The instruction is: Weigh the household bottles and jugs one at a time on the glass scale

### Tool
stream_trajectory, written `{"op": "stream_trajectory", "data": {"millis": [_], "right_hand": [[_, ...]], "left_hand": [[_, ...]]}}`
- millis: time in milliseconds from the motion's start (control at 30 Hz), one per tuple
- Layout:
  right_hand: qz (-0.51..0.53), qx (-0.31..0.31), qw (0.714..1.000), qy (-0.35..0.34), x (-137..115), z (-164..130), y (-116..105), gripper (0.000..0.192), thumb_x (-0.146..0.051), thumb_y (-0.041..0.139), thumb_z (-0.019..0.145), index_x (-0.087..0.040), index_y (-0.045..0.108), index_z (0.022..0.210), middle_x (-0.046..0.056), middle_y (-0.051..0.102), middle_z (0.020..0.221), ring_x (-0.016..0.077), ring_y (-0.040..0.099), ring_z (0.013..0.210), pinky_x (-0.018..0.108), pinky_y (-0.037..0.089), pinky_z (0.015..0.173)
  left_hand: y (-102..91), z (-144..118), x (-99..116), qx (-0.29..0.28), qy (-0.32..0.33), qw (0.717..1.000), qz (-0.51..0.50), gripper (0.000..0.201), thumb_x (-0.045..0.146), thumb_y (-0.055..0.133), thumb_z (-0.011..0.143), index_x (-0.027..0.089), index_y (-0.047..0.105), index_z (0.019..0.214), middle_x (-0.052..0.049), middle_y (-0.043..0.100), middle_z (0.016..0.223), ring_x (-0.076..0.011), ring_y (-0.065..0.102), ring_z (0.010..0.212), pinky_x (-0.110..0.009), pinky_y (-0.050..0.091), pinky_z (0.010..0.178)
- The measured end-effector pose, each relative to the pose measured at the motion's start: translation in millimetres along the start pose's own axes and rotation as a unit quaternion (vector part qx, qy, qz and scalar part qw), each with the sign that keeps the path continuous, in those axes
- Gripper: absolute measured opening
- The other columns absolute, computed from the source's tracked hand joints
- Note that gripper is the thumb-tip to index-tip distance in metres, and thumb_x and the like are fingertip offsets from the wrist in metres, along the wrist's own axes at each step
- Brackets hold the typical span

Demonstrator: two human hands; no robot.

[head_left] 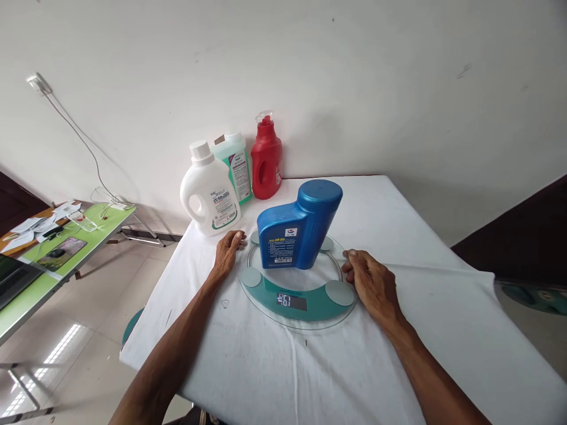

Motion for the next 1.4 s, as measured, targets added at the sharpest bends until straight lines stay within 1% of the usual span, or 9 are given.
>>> {"op": "stream_trajectory", "data": {"millis": [433, 567, 700, 767, 867, 1033, 1133, 1200, 1400], "right_hand": [[0.012, 0.005, 1.000, 0.017, -1.0, 2.4, 0.6, 0.045, -0.066, 0.038, 0.093, -0.028, 0.061, 0.084, 0.004, 0.070, 0.071, 0.0226, 0.066, 0.063, 0.037, 0.051, 0.070], [0.016, 0.002, 1.000, 0.018, -2.8, -1.0, -0.7, 0.048, -0.069, 0.041, 0.092, -0.027, 0.063, 0.085, 0.005, 0.072, 0.075, 0.0226, 0.067, 0.064, 0.037, 0.051, 0.071], [0.015, 0.006, 0.997, 0.070, -1.9, -5.9, -2.9, 0.047, -0.069, 0.050, 0.088, -0.026, 0.069, 0.088, 0.008, 0.076, 0.080, 0.0266, 0.070, 0.069, 0.041, 0.053, 0.073], [0.008, 0.004, 0.996, 0.088, -2.1, -6.0, -4.6, 0.044, -0.067, 0.052, 0.089, -0.027, 0.072, 0.093, 0.009, 0.077, 0.083, 0.0288, 0.071, 0.072, 0.043, 0.054, 0.078], [-0.019, -0.003, 0.992, 0.121, -1.9, -4.5, -6.4, 0.041, -0.064, 0.051, 0.089, -0.030, 0.073, 0.094, 0.010, 0.079, 0.084, 0.0329, 0.074, 0.079, 0.047, 0.054, 0.084], [-0.055, -0.002, 0.990, 0.132, -4.8, -4.2, -8.4, 0.043, -0.065, 0.047, 0.089, -0.031, 0.073, 0.092, 0.009, 0.079, 0.084, 0.0346, 0.075, 0.085, 0.047, 0.055, 0.088], [-0.077, -0.009, 0.990, 0.120, -7.0, -4.7, -9.2, 0.047, -0.065, 0.045, 0.092, -0.029, 0.074, 0.093, 0.008, 0.079, 0.084, 0.0345, 0.075, 0.086, 0.047, 0.055, 0.088], [-0.075, -0.018, 0.990, 0.115, -7.9, -5.0, -9.0, 0.048, -0.065, 0.045, 0.093, -0.027, 0.075, 0.096, 0.008, 0.079, 0.086, 0.0332, 0.075, 0.086, 0.046, 0.054, 0.086], [-0.052, -0.013, 0.991, 0.124, -8.8, -5.5, -6.7, 0.048, -0.066, 0.045, 0.091, -0.026, 0.072, 0.093, 0.005, 0.075, 0.079, 0.0295, 0.072, 0.082, 0.040, 0.052, 0.080]], "left_hand": [[-1.7, -3.5, 8.2, 0.019, -0.009, 1.000, 0.010, 0.074, 0.084, 0.051, 0.094, 0.016, 0.074, 0.109, -0.018, 0.080, 0.114, -0.0305, 0.077, 0.103, -0.046, 0.061, 0.094], [4.2, -13.6, 38.5, 0.042, 0.055, 0.998, 0.002, 0.073, 0.083, 0.054, 0.094, 0.018, 0.072, 0.122, -0.019, 0.078, 0.126, -0.0350, 0.072, 0.122, -0.051, 0.056, 0.106], [37.8, -25.3, 80.9, -0.004, 0.122, 0.992, -0.040, 0.085, 0.069, 0.093, 0.069, 0.022, 0.067, 0.136, -0.015, 0.074, 0.137, -0.0355, 0.069, 0.129, -0.050, 0.052, 0.115], [55.6, -25.2, 92.2, -0.020, 0.090, 0.994, -0.057, 0.089, 0.055, 0.102, 0.062, 0.023, 0.067, 0.137, -0.011, 0.075, 0.130, -0.0322, 0.071, 0.122, -0.045, 0.057, 0.107], [72.6, -23.4, 96.9, -0.043, 0.020, 0.993, -0.104, 0.074, 0.048, 0.106, 0.056, 0.020, 0.074, 0.118, -0.007, 0.079, 0.108, -0.0261, 0.074, 0.099, -0.037, 0.061, 0.088], [76.2, -26.2, 95.2, -0.018, -0.018, 0.987, -0.161, 0.063, 0.042, 0.108, 0.053, 0.019, 0.077, 0.104, -0.006, 0.080, 0.100, -0.0242, 0.074, 0.091, -0.035, 0.062, 0.079], [66.5, -24.6, 99.2, 0.008, -0.027, 0.973, -0.231, 0.070, 0.037, 0.108, 0.051, 0.019, 0.079, 0.111, -0.008, 0.082, 0.105, -0.0256, 0.077, 0.094, -0.040, 0.065, 0.085], [48.5, -24.8, 107.2, 0.040, -0.012, 0.965, -0.258, 0.075, 0.035, 0.109, 0.050, 0.019, 0.079, 0.116, -0.008, 0.082, 0.105, -0.0261, 0.078, 0.095, -0.042, 0.066, 0.088], [-46.6, -44.9, 123.9, 0.194, 0.056, 0.970, -0.135, 0.065, 0.036, 0.106, 0.050, 0.017, 0.079, 0.106, -0.004, 0.082, 0.092, -0.0225, 0.077, 0.082, -0.033, 0.064, 0.075]]}}
Point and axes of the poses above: each hand's wrist, its own z-axis towards the middle knuckle, its own y-axis out of the palm, x = y × z, the point moved 4 cm from there along z, towards the middle knuckle
